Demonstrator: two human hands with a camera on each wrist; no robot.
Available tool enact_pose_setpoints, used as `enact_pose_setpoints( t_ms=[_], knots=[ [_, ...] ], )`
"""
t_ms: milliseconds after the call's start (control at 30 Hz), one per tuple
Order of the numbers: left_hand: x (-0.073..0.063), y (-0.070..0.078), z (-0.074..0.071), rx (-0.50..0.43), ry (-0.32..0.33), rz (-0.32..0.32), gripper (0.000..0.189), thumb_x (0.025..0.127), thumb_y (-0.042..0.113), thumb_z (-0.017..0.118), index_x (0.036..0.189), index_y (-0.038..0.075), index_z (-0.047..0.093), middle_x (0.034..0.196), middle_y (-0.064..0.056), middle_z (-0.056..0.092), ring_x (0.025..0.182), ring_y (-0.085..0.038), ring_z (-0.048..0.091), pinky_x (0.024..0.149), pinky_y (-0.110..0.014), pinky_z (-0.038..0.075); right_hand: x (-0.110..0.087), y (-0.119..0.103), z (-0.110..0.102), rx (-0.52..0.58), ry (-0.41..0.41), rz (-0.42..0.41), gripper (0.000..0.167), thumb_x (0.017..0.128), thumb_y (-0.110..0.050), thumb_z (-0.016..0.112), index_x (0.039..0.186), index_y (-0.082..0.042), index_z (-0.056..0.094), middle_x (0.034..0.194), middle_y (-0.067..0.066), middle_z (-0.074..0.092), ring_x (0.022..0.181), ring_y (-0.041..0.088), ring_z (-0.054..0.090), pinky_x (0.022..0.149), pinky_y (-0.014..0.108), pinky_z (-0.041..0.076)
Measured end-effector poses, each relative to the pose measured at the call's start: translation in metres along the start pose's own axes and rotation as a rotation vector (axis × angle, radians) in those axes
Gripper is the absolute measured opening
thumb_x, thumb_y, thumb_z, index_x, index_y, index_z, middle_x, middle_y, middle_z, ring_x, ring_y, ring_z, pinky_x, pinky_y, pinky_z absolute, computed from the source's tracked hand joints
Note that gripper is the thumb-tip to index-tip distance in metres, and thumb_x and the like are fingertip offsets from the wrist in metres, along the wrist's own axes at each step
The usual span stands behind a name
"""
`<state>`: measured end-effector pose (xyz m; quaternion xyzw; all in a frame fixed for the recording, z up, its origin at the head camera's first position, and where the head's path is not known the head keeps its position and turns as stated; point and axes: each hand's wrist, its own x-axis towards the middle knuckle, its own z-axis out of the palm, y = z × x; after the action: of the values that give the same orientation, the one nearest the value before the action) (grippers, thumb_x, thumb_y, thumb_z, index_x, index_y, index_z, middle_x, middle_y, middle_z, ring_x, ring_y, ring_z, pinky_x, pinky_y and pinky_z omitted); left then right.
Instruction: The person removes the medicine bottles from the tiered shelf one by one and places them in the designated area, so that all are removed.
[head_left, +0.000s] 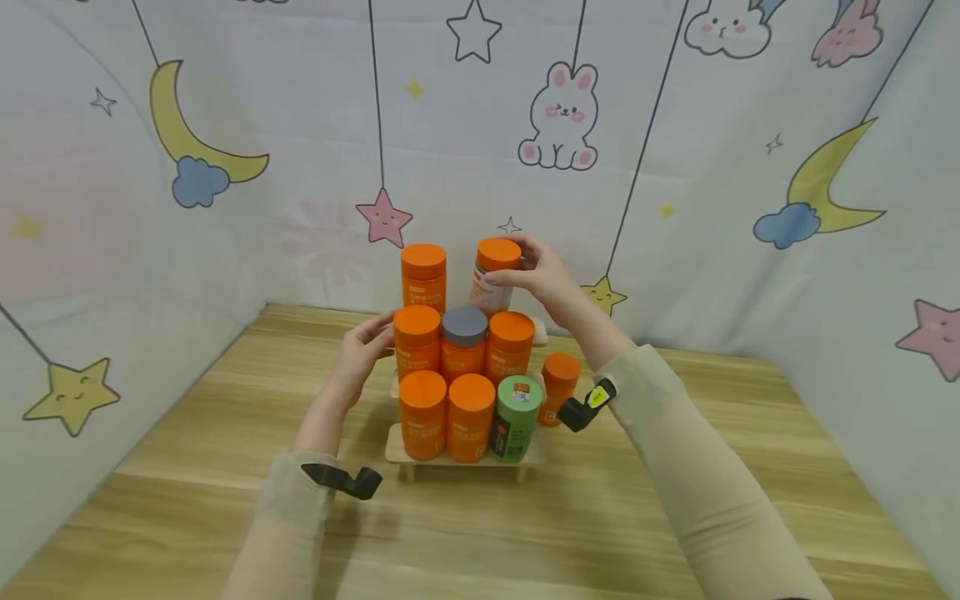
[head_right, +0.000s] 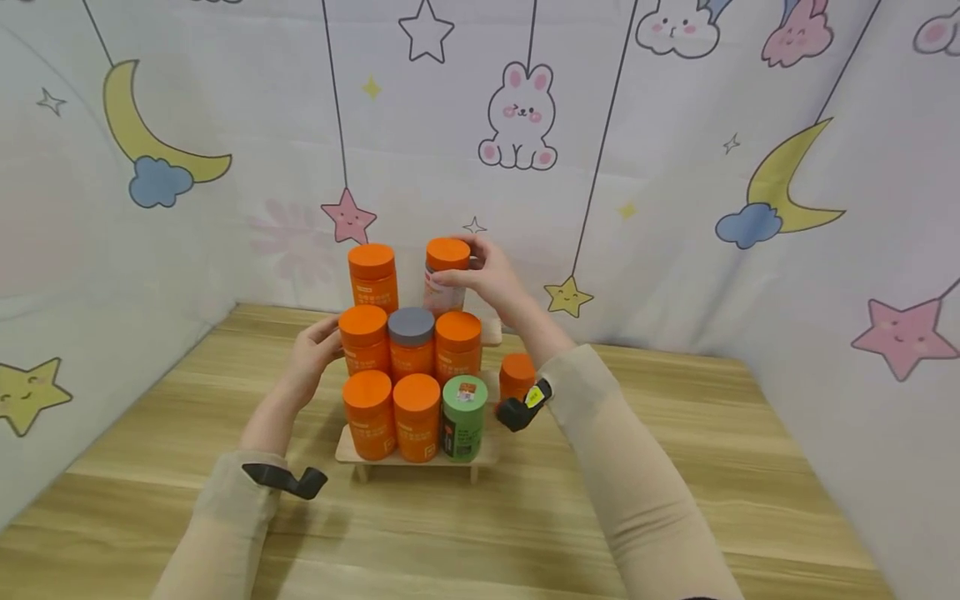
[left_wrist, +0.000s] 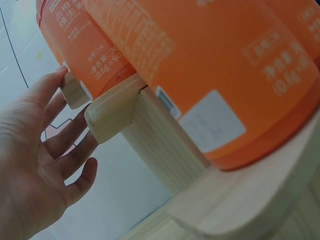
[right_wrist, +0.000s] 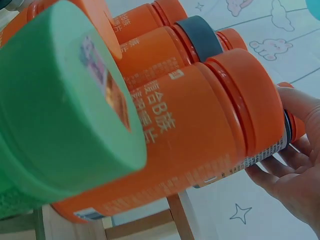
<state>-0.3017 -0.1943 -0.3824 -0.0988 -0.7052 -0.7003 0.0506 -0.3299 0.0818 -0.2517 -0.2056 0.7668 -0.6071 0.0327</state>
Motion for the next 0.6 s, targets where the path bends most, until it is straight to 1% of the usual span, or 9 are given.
enact_pose_setpoints(
  t_ms=[233, 367, 500, 600],
  knots=[
    [-0.002, -0.001, 0.0, 0.002, -0.004, -0.009, 0.048, 0.102, 0.018, 0.051, 0.144, -0.004, 0.044, 0.101, 0.023, 0.063, 0.092, 0.004, 0.061, 0.084, -0.018, 0.049, -0.012, 0.004, -0.018, 0.034, 0.032, 0.0, 0.06, 0.089, -0.003, 0.068, 0.143, -0.005, 0.042, 0.142, 0.015, 0.049, 0.127, 0.029, 0.05, 0.114, 0.045, 0.034],
    [-0.001, -0.002, 0.001, 0.004, 0.0, -0.012, 0.047, 0.102, 0.018, 0.052, 0.144, -0.004, 0.044, 0.102, 0.023, 0.062, 0.092, 0.004, 0.061, 0.084, -0.018, 0.049, -0.02, 0.007, -0.029, 0.042, 0.067, -0.012, 0.059, 0.089, -0.002, 0.066, 0.143, -0.005, 0.042, 0.14, 0.013, 0.05, 0.123, 0.025, 0.051, 0.114, 0.044, 0.034],
    [0.0, -0.002, 0.001, -0.004, 0.007, -0.002, 0.048, 0.102, 0.018, 0.051, 0.143, -0.005, 0.044, 0.099, 0.025, 0.062, 0.092, 0.004, 0.061, 0.083, -0.018, 0.049, -0.026, 0.011, -0.041, 0.028, 0.121, -0.032, 0.059, 0.089, -0.002, 0.067, 0.142, -0.004, 0.042, 0.131, 0.005, 0.053, 0.117, 0.019, 0.053, 0.111, 0.043, 0.036],
    [0.0, -0.001, 0.001, -0.01, 0.008, 0.004, 0.048, 0.102, 0.018, 0.052, 0.143, -0.005, 0.044, 0.098, 0.026, 0.062, 0.092, 0.004, 0.061, 0.083, -0.018, 0.049, -0.03, 0.017, -0.05, 0.007, 0.17, -0.043, 0.058, 0.088, -0.003, 0.067, 0.142, -0.004, 0.043, 0.122, -0.004, 0.055, 0.112, 0.014, 0.054, 0.106, 0.039, 0.04]
  ],
)
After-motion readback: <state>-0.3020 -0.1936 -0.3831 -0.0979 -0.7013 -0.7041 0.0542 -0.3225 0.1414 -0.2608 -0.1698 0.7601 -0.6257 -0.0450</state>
